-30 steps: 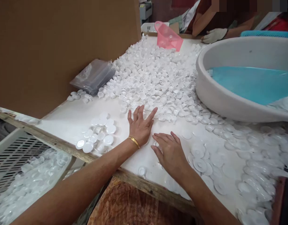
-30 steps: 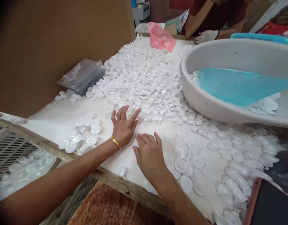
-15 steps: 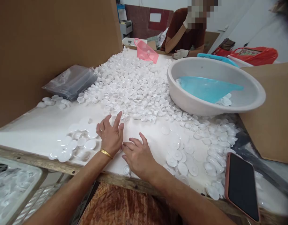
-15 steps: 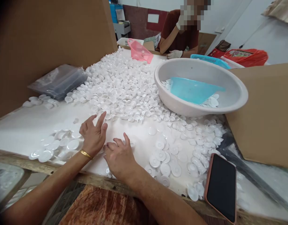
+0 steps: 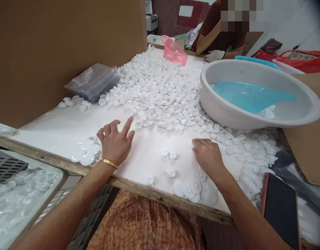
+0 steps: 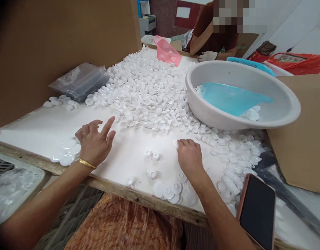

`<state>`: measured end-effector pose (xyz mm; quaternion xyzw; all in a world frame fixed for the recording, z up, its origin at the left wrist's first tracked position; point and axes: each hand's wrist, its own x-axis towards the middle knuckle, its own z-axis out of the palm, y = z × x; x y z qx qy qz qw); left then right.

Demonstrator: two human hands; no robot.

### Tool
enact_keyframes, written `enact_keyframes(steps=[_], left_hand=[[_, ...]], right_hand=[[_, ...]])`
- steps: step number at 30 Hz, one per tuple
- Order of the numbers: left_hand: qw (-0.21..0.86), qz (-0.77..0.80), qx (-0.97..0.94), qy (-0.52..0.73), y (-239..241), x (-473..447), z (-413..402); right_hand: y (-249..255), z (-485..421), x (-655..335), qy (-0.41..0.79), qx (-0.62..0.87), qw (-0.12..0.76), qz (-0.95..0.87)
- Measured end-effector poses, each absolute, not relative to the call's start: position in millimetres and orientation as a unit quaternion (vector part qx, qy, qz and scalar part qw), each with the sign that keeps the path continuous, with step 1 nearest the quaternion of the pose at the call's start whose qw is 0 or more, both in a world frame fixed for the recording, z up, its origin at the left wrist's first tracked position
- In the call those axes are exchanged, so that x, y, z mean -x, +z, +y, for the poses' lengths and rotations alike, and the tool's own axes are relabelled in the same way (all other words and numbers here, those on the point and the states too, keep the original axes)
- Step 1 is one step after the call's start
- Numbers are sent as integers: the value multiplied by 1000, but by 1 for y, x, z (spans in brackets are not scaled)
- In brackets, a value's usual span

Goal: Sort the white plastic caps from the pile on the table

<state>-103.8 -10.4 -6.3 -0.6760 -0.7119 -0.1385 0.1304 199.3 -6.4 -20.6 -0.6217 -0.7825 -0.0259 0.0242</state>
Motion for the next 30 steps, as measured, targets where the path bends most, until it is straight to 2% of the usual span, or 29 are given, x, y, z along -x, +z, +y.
enact_keyframes(steps=[4,8,10,12,16,19,22,24,25,27,30], left_hand=[[77,-701,692,-157,-6,129,-3],[73,-709,671,-203,-1,142,-7],[43,-675,704,-218,0,127,-15],[-31,-610,760,-222,-2,97,-23],[-128,-524,824,-172,-15,35,-31],[-130,-526,831,-123,-20,23,-27],[-127,-553,816,-109,-20,40,-25],[-138,-583,791,-122,-17,56,-27],[-150,-599,776,-129,-15,62,-29],[-183,-628,743,-140,-10,72,-33],[-227,-650,707,-159,-5,76,-37]], right_hand=[[-23,-14,-195,-10,621,26,-784],[-19,-10,-187,32,618,53,-784],[-17,-6,-182,42,617,59,-784],[-17,-2,-177,36,612,49,-789],[-19,2,-173,-1,601,38,-798],[-14,0,-172,35,620,121,-774],[-5,-7,-161,223,617,255,-710],[-1,-13,-145,345,574,313,-673],[0,-15,-136,368,549,330,-674],[-3,-20,-118,337,502,345,-718],[-13,-24,-97,220,437,332,-806]])
